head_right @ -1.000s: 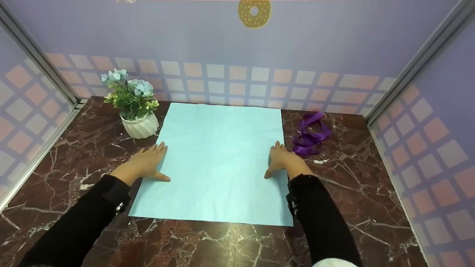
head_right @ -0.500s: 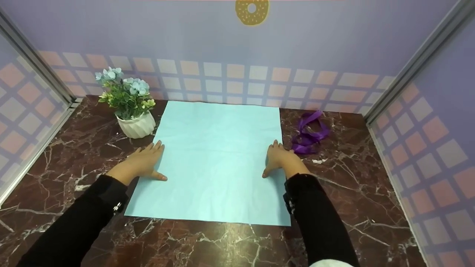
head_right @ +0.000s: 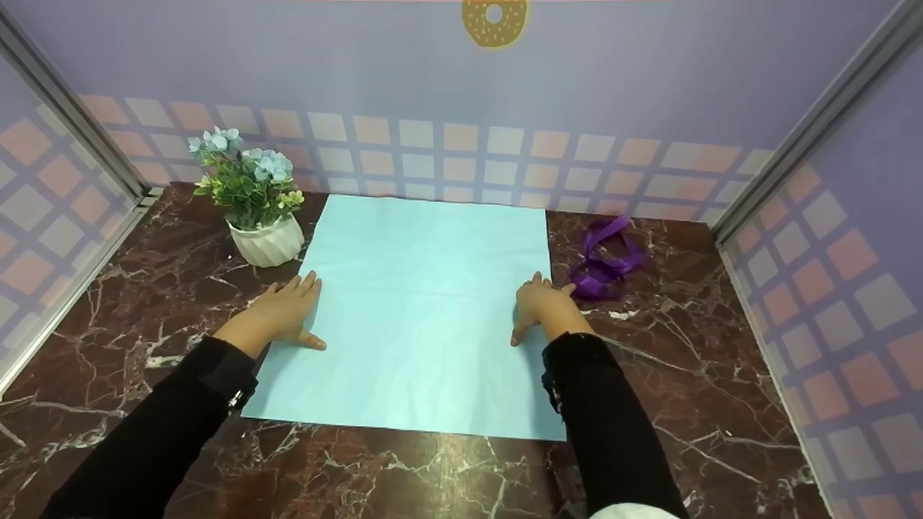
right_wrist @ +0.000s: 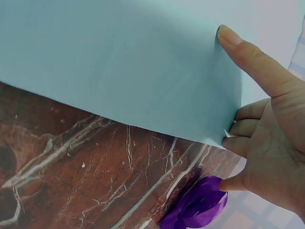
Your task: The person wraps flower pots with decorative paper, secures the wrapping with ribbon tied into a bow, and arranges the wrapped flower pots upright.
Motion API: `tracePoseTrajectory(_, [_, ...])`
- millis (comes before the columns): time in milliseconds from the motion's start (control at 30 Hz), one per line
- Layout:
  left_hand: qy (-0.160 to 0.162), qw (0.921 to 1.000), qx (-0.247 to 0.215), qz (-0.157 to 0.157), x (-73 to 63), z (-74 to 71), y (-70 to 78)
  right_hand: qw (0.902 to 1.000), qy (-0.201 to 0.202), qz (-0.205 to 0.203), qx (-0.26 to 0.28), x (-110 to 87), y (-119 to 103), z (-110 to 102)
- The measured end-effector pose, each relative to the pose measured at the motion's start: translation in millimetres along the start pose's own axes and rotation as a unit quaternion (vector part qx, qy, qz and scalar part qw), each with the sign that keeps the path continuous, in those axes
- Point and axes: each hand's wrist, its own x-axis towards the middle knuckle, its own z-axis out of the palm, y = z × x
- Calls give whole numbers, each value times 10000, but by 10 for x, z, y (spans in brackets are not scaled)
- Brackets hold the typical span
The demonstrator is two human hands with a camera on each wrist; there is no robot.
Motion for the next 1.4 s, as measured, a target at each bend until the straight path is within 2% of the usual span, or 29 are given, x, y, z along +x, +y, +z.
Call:
tracePoseTrajectory(400, [-134,9998,-131,-52,16,-45,17,9999,24,0,152,-19,22,12])
tracePoseTrajectory(700, [-271,9992,-270,-141,19,-63,16,9988,80,-204,444,30,42,20])
tracePoseTrajectory(900, [-224,9993,-286,-84,30,-98,59,9972,67,-301,687,12,77,20])
tracePoseTrajectory(1167, [-171,9988,-447,-46,15,-117,64,9989,81,-303,347,-38,42,-36])
tracePoseTrajectory(1400, [-120,9990,-436,-65,-2,-84,41,9974,189,-409,563,-15,98,47])
